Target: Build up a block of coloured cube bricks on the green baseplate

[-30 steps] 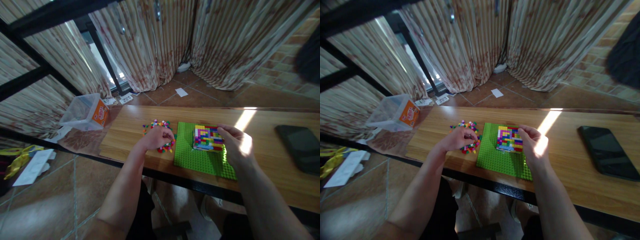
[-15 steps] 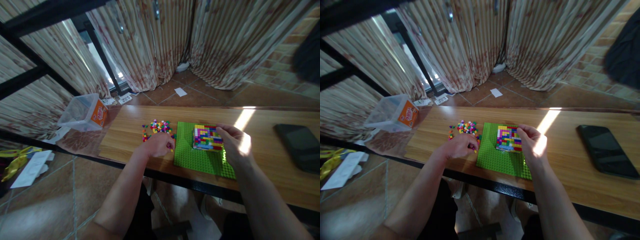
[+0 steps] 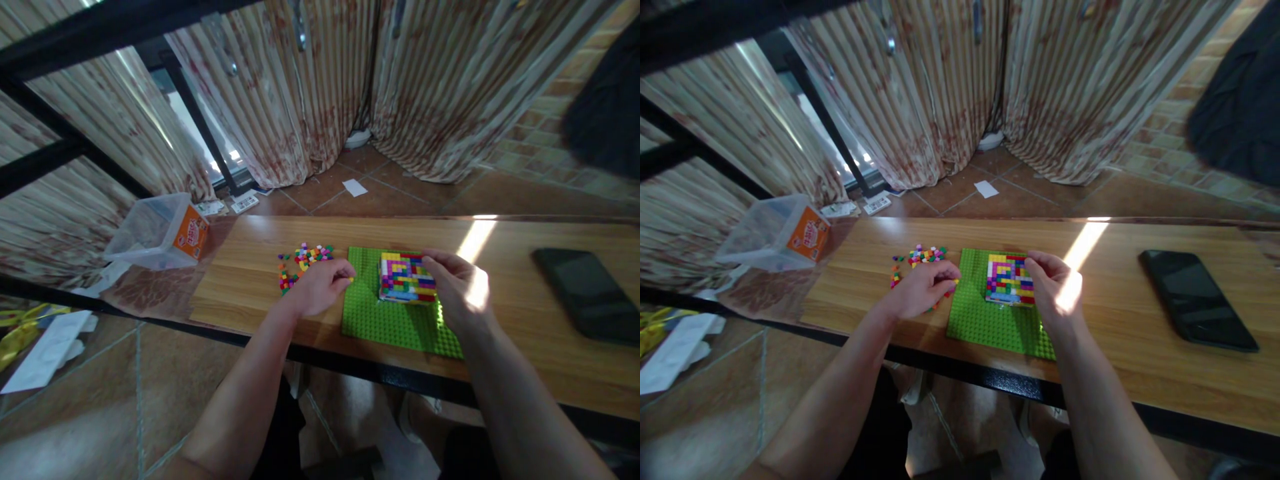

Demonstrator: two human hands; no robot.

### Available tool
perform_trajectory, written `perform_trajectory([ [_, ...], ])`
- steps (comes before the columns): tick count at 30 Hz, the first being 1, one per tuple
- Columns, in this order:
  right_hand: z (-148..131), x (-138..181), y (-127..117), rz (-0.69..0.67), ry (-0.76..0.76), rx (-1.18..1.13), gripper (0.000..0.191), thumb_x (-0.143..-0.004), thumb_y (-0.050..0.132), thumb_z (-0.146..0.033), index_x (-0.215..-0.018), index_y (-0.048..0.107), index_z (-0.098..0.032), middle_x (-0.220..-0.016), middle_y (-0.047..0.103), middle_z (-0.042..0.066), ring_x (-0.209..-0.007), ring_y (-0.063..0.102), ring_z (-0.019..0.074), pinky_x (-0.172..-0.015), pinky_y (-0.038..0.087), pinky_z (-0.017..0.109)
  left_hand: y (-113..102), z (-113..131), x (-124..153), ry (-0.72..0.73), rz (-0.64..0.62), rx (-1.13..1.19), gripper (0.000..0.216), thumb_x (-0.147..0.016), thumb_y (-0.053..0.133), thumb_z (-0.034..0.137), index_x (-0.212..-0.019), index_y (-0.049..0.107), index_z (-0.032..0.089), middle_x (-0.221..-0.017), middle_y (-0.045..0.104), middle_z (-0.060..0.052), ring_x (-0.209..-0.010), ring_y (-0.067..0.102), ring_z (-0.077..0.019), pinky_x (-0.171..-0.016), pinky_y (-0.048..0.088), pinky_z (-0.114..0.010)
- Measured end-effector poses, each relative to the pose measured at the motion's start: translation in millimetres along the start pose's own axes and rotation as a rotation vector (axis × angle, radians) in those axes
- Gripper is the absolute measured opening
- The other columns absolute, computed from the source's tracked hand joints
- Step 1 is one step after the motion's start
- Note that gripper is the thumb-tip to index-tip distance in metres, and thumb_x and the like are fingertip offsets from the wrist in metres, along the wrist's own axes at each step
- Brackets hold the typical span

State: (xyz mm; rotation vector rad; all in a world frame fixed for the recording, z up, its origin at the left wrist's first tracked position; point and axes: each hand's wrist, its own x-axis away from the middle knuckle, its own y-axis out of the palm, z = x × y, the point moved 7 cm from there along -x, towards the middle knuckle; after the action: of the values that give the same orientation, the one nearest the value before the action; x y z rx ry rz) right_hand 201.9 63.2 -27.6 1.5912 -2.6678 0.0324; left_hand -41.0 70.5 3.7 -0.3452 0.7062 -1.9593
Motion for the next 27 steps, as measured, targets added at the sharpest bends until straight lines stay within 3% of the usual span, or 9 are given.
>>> perform_trajectory([
  [4, -1.6, -0.3, 0.9, -0.002, -0.01, -0.007, 0.027, -0.066, 0.081, -0.037, -0.085, 0.076, -0.018, -0.076, 0.075, 0.004, -0.057, 0.067, 0.0149, -0.053, 0.061, 0.03, 3.3, 5.7, -3.5, 0.012, 0.073, 0.052, 0.016, -0.088, 0.055, 0.011, -0.091, 0.07, 0.016, -0.088, 0.073, -0.004, -0.081, 0.064, -0.0153, -0.076, 0.05, -0.028],
  [12, 1.6, -3.5, 0.7, -0.025, -0.039, 0.026, 0.029, -0.069, 0.079, -0.039, -0.089, 0.076, -0.018, -0.077, 0.074, 0.004, -0.061, 0.068, 0.0163, -0.059, 0.063, 0.035, 16.6, 19.6, -5.3, 0.026, 0.221, 0.207, 0.016, -0.086, 0.06, 0.011, -0.091, 0.074, 0.016, -0.088, 0.074, -0.005, -0.081, 0.066, -0.0155, -0.078, 0.052, -0.029],
  [19, 2.0, -4.0, 0.9, -0.019, -0.008, 0.02, 0.03, -0.066, 0.08, -0.039, -0.087, 0.076, -0.018, -0.079, 0.075, 0.005, -0.063, 0.068, 0.0163, -0.059, 0.062, 0.034, 23.3, 15.0, -7.2, 0.004, 0.257, 0.222, 0.015, -0.086, 0.063, 0.013, -0.091, 0.077, 0.016, -0.083, 0.073, -0.004, -0.075, 0.065, -0.0147, -0.071, 0.051, -0.027],
  [27, 2.9, -4.7, 0.0, -0.025, -0.01, 0.061, 0.033, -0.067, 0.08, -0.041, -0.091, 0.076, -0.017, -0.079, 0.075, 0.006, -0.061, 0.067, 0.0164, -0.057, 0.062, 0.035, 20.6, 13.2, -7.2, -0.034, 0.287, 0.199, 0.017, -0.084, 0.062, 0.009, -0.088, 0.076, 0.016, -0.089, 0.077, -0.005, -0.078, 0.068, -0.0156, -0.074, 0.053, -0.028],
])
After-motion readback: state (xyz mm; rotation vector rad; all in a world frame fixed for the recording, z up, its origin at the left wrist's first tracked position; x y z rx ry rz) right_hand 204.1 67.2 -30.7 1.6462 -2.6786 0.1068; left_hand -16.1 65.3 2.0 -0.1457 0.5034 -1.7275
